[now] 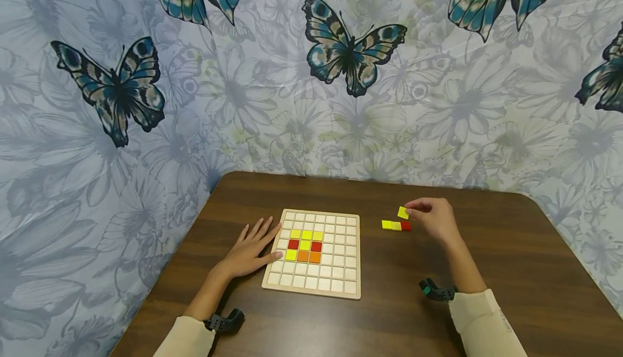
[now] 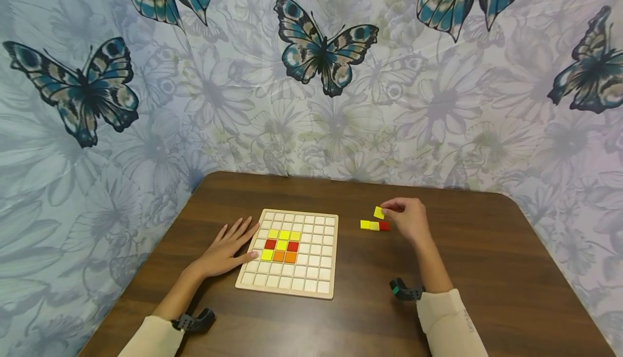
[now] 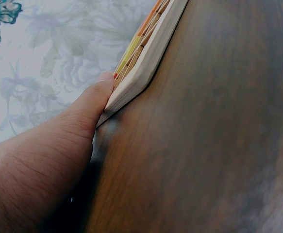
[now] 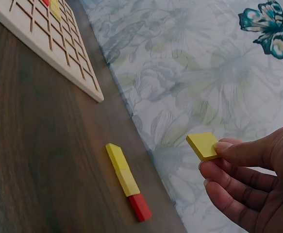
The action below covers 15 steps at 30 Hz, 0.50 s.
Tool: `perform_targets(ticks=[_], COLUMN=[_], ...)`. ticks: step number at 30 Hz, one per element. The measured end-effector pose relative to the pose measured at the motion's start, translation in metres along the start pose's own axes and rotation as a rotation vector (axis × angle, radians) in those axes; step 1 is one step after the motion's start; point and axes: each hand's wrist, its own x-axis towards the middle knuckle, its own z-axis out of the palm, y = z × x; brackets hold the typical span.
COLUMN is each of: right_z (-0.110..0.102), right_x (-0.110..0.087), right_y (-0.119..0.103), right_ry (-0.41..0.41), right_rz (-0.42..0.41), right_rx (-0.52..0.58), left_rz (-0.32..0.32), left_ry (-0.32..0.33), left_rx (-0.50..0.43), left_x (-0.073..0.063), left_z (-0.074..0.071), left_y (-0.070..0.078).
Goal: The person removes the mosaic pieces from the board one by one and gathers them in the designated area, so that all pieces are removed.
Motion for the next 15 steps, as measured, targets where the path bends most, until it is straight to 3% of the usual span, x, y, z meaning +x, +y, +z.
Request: perform_targets(ticks=[15], right_z=[-0.007], right_x=[0.005], right_y=[0.033], right_ry=[0.036], right_rz=[0.093], right_rx=[0.018], left_rz=[0.005], left_ry=[0.006], left_rx=[0.009], left_x=[0.002], left_z=[0.0], left_y=[0.001])
